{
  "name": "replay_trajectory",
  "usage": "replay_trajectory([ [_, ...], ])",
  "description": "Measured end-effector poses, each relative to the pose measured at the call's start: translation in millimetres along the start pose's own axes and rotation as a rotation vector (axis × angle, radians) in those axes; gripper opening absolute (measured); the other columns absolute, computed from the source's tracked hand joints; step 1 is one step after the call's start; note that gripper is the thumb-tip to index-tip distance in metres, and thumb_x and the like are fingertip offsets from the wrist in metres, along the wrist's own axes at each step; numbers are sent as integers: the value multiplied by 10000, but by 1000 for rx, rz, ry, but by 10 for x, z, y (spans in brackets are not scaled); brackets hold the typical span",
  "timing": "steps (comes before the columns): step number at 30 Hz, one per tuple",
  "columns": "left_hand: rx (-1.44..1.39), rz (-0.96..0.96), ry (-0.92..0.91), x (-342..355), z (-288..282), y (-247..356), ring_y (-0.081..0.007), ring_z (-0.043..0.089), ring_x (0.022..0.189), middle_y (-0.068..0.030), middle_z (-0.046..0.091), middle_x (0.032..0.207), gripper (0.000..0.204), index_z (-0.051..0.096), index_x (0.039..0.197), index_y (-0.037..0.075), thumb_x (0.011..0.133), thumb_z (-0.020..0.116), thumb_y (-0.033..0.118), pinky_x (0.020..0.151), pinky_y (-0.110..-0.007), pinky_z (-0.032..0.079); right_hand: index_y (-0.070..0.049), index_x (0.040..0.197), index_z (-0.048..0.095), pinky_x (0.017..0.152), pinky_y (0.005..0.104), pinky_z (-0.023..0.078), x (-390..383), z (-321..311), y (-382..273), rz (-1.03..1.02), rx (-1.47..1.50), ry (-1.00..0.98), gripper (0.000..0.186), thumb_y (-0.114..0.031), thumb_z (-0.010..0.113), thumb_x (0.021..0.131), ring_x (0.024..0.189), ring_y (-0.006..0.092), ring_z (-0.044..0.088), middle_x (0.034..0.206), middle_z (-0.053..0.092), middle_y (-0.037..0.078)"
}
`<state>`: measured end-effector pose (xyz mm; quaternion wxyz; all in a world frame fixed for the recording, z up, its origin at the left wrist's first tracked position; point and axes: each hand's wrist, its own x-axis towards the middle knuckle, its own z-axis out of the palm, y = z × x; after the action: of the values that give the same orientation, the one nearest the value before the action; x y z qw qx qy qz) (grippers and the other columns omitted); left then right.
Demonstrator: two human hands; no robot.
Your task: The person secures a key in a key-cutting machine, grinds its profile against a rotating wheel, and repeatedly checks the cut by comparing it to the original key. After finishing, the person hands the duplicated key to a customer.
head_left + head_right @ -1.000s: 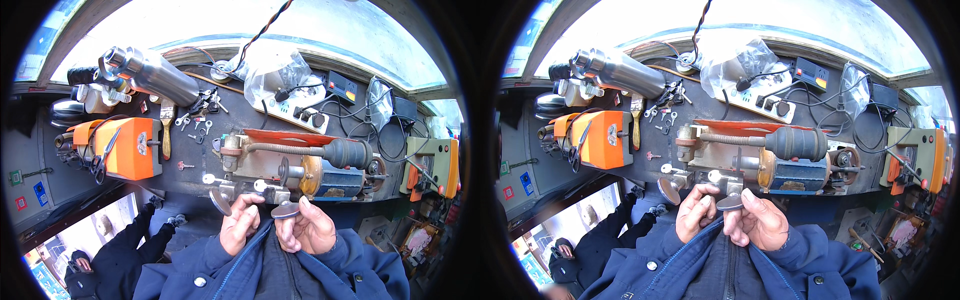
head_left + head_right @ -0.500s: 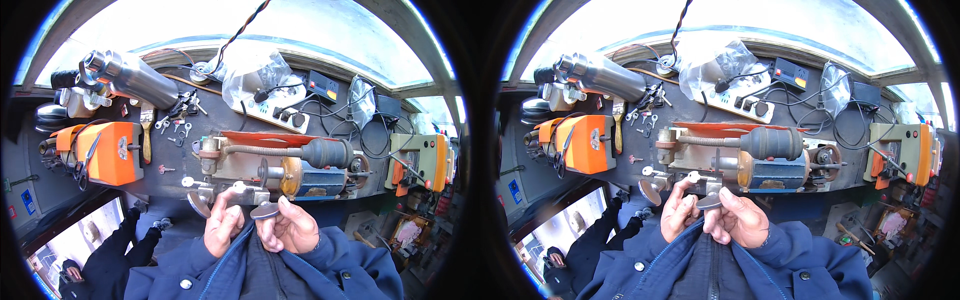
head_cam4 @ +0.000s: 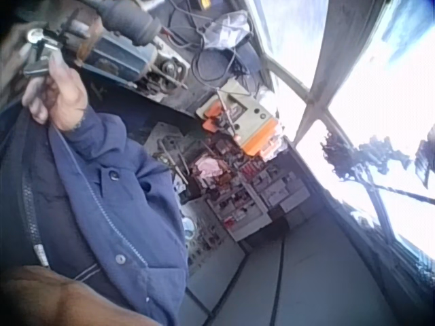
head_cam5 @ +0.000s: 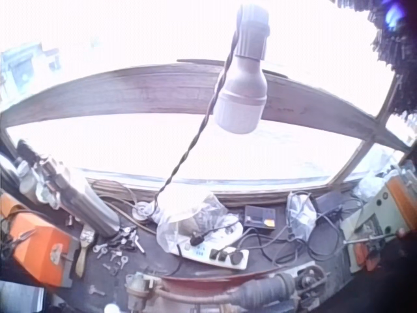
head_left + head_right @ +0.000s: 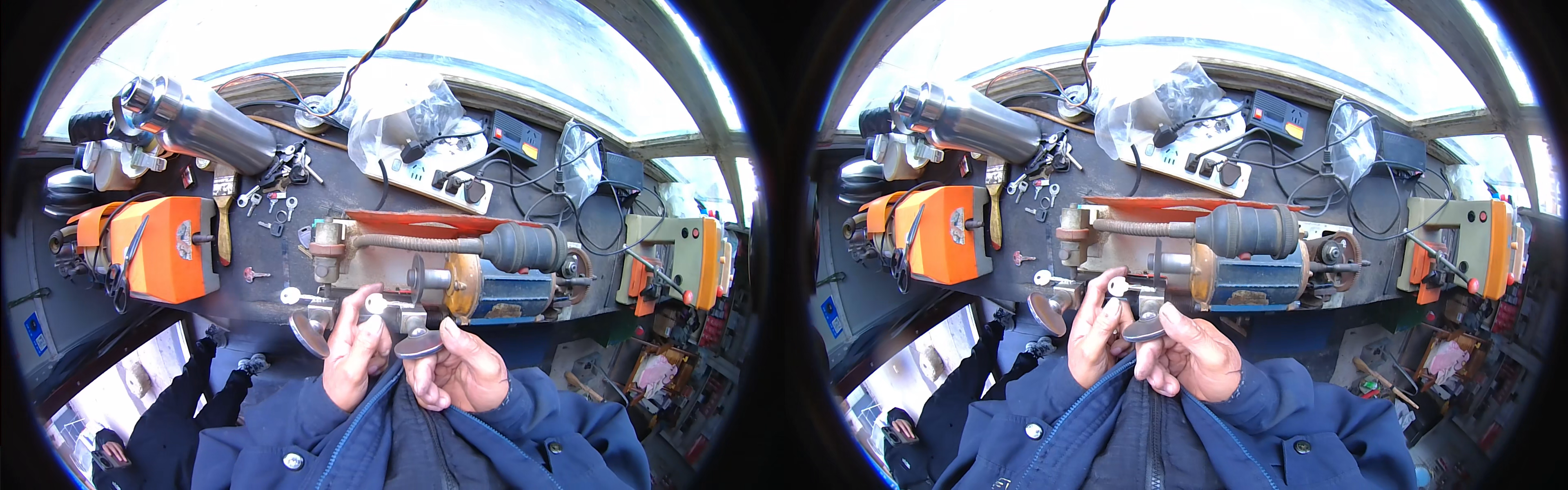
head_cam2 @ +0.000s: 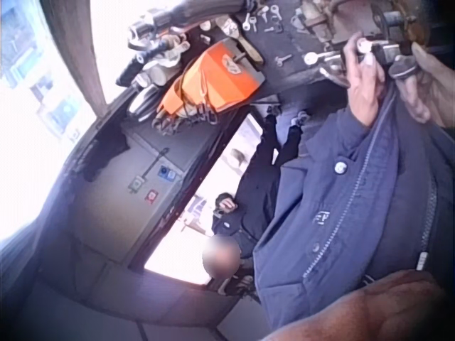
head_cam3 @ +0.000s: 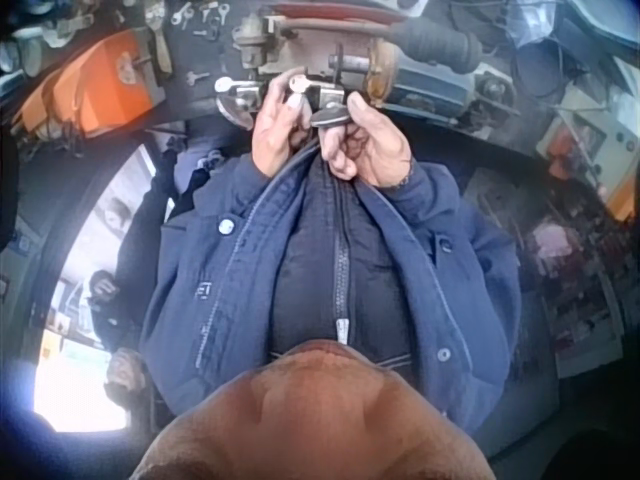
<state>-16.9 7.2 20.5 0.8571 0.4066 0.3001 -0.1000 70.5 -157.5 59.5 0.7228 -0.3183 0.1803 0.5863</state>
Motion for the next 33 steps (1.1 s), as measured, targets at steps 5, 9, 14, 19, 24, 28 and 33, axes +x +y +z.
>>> replay_trajectory([
  [5, 1, 10, -6, 54, 22, 20, -29, 319, 549, 38, 420, 701, 437, 342, 1468, 79, 1085, 460, 254, 507, -207, 272, 72, 902, 668, 533, 237, 471, 18, -30, 16, -17, 40, -83, 678, -487, 335, 1093, 555, 129, 546, 778, 662, 141],
  [9, -22, -12, -3, 88, 19, 30, -26, 321, 538, 40, 430, 704, 376, 396, 1404, 82, 1086, 473, 268, 494, -207, 268, 75, 911, 664, 531, 237, 469, 21, -44, 30, -38, 50, -123, 660, -472, 343, 1094, 548, 130, 542, 778, 661, 142],
  [14, -20, 5, 34, 109, 29, 14, -24, 336, 518, 14, 474, 701, 383, 441, 1363, 68, 1065, 513, 296, 491, -194, 275, 76, 915, 663, 527, 236, 468, 17, -33, 43, -34, 53, -66, 642, -459, 355, 1094, 551, 132, 548, 773, 661, 143],
  [19, -42, 11, 47, 117, 31, 7, -26, 341, 508, 8, 480, 684, 382, 459, 1341, 59, 1057, 532, 305, 493, -192, 282, 75, 914, 664, 523, 235, 467, 47, -35, 38, -39, 61, -85, 633, -454, 364, 1090, 548, 134, 550, 766, 658, 145],
  [24, -58, 17, 30, 130, 23, 9, -28, 337, 506, 15, 465, 672, 369, 461, 1331, 61, 1065, 523, 309, 491, -196, 284, 74, 874, 669, 514, 236, 465, 56, -2, 26, -46, 62, -73, 638, -448, 370, 1087, 525, 136, 542, 733, 649, 143],
  [28, -47, 14, 31, 129, 18, 7, -28, 333, 506, 15, 461, 672, 349, 462, 1325, 65, 1073, 507, 303, 489, -198, 285, 73, 780, 642, 502, 265, 443, 47, 22, 24, -18, 32, 10, 666, -429, 332, 1090, 508, 142, 503, 686, 590, 133],
  [33, -70, 6, 24, 132, 4, -2, -28, 327, 499, 15, 462, 675, 335, 464, 1321, 72, 1076, 504, 297, 479, -203, 284, 77, 831, 671, 494, 241, 457, 70, -6, 30, -45, 64, -66, 641, -441, 389, 1081, 501, 137, 541, 681, 640, 135],
])
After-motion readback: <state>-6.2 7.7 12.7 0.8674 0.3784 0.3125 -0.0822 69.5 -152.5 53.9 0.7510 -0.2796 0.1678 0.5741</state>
